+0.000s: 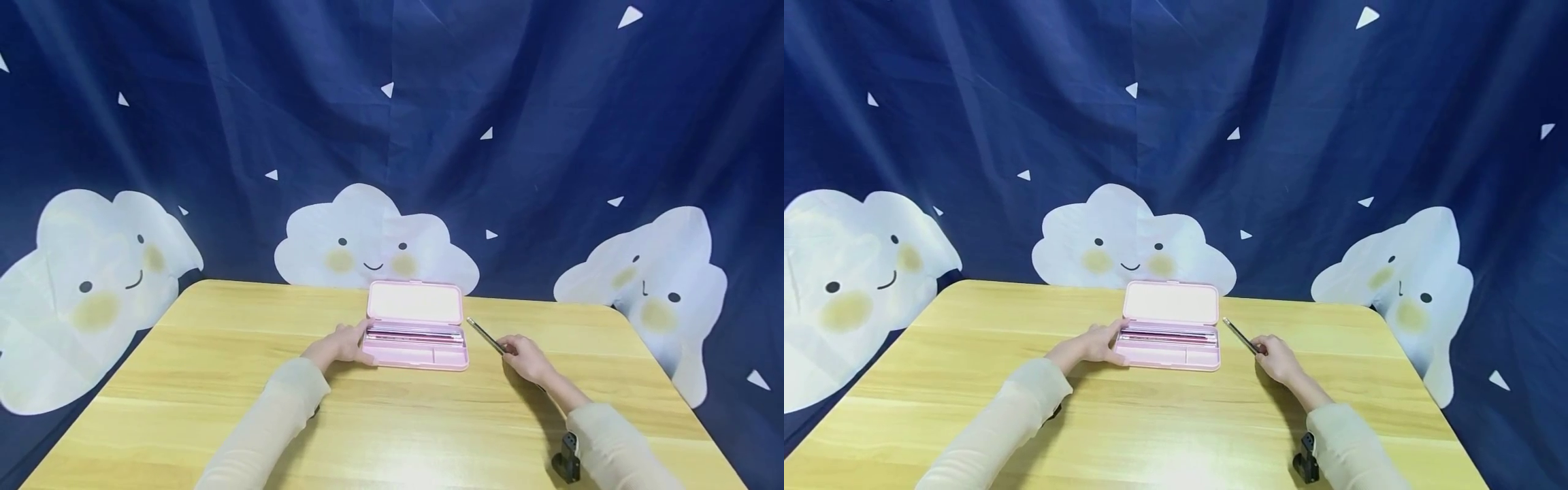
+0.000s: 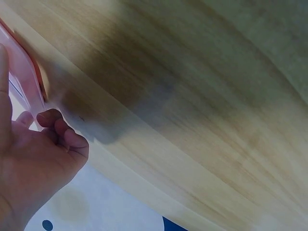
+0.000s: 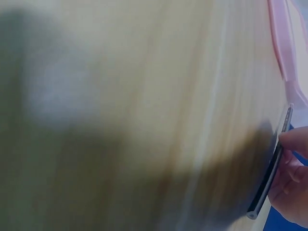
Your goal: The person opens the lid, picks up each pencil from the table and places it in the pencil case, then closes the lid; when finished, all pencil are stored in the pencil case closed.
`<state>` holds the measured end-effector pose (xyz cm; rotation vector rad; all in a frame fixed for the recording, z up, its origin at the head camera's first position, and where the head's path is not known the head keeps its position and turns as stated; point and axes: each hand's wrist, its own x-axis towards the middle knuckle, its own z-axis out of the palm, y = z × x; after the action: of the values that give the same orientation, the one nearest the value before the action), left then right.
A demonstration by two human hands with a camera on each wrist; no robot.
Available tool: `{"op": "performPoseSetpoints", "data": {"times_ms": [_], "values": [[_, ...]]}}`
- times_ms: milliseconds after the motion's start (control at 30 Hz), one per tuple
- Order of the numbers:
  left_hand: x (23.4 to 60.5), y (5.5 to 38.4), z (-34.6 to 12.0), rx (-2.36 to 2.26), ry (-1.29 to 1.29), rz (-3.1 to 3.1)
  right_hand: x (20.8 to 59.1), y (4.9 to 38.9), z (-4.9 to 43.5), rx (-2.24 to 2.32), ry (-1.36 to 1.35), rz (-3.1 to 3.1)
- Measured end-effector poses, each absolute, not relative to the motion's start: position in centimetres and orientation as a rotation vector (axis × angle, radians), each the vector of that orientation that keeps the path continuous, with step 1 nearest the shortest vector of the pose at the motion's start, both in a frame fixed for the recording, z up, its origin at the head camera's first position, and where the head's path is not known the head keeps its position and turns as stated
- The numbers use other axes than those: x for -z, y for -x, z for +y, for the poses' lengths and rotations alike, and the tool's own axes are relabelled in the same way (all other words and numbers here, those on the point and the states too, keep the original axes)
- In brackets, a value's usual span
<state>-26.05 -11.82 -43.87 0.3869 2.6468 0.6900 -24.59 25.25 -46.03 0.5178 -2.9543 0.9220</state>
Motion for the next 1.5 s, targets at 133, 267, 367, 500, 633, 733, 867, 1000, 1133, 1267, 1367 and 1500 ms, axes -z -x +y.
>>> {"op": "performPoseSetpoints", "data": {"times_ms": [133, 267, 367, 500, 633, 733, 867, 1000, 1133, 1267, 1367, 1500], "values": [[43.8, 26.0, -12.0, -0.677, -0.387, 2.65, 45.7, 25.0, 24.7, -0.908, -0.475, -2.892], [43.8, 25.9, -12.3, -0.658, -0.374, 2.659, 45.4, 25.3, 24.2, -0.894, -0.462, -2.858], [44.0, 25.8, -12.4, -0.664, -0.376, 2.653, 45.3, 25.4, 24.0, -0.923, -0.426, -2.862], [44.2, 25.8, -12.3, -0.678, -0.382, 2.65, 45.3, 25.4, 24.3, -1.064, -0.377, -2.861], [44.3, 25.8, -12.3, -0.686, -0.374, 2.651, 45.2, 25.6, 24.3, -1.179, -0.429, -2.837], [44.3, 25.7, -12.3, -0.696, -0.366, 2.641, 45.3, 25.8, 23.6, -1.208, -0.508, -2.822], [44.2, 25.8, -12.5, -0.694, -0.359, 2.645, 45.1, 26.2, 22.0, -1.207, -0.612, -2.815], [44.1, 25.9, -12.6, -0.683, -0.366, 2.661, 44.8, 26.7, 19.9, -1.209, -0.681, -2.799], [44.1, 26.0, -12.4, -0.682, -0.362, 2.648, 44.7, 26.9, 18.2, -1.224, -0.752, -2.797], [44.0, 26.2, -11.8, -0.691, -0.37, 2.639, 44.7, 27.0, 17.3, -1.235, -0.776, -2.806], [44.1, 26.3, -11.6, -0.678, -0.364, 2.649, 44.8, 27.3, 16.9, -1.224, -0.801, -2.813], [44.2, 26.3, -11.7, -0.657, -0.353, 2.656, 44.8, 27.7, 16.1, -1.204, -0.83, -2.815]]}}
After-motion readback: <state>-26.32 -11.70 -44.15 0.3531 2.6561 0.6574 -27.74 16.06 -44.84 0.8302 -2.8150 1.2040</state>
